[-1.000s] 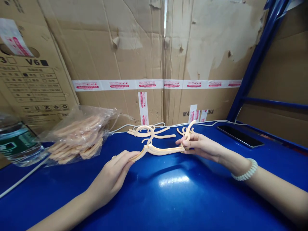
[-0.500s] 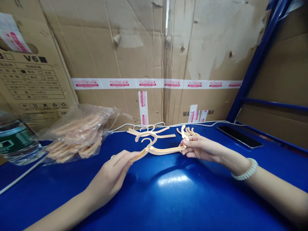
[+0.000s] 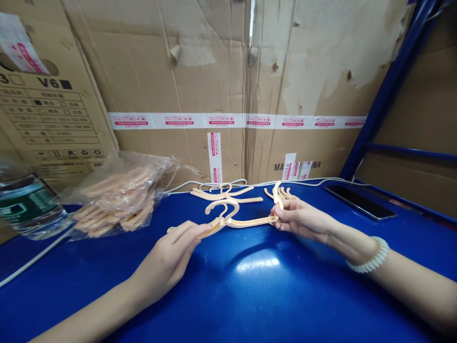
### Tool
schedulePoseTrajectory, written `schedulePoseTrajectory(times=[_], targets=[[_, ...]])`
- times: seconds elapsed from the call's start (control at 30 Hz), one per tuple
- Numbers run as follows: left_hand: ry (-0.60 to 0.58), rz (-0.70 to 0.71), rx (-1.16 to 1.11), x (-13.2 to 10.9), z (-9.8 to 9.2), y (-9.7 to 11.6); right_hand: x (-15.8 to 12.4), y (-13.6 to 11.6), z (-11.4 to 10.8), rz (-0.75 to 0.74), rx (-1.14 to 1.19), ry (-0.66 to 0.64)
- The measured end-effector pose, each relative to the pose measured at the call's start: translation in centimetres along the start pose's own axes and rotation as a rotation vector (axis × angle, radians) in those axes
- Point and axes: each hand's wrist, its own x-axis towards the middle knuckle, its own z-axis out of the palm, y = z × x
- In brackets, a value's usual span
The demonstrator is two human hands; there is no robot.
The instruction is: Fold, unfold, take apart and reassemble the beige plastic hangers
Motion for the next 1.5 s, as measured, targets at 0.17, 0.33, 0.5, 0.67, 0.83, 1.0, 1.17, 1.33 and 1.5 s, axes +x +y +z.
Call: schedulePoseTrajectory(times=[0.17,0.33,0.5,0.67,0.83,1.0,1.17,1.33,1.5], targets=[[-0.018,0.012,0.002,0.0,0.0,0.0,0.1,0.4,0.5,-0.061,-0.052,0.055],[-0.006,-0.033,0.015,-0.1,0.0,0.0,0.0,0.6,0.9,-0.143,-0.092,0.123],[0.013,-0.101,0.018,-0.1,-0.1,0.2,0.1,0.7,1.4,-0.232,-0.073,0.138],[-0.005,-0.150,0.004,0.2,-0.3,0.1,0.0,0.3,1.6,-0.265,-0.026,0.087],[0.017,-0.118,0.003,1.0,-2.0,-0.4,-0.3,-0.7,0.5,-0.299,0.010,0.089],[-0.090,-0.053,0.034,1.6,-4.3,-1.3,0.1,-1.5,-1.8,-0.313,-0.093,0.151],[-0.166,-0.006,0.093,1.5,-4.8,-2.2,0.2,-2.0,-3.3,-0.316,-0.208,0.125],[-0.255,-0.027,0.079,1.0,-4.3,-3.4,-0.3,-3.3,-3.9,-0.200,-0.718,-0.136],[-0.261,-0.030,0.061,0.7,-3.9,-3.8,-0.4,-3.4,-3.9,-0.178,-1.030,-0.238]])
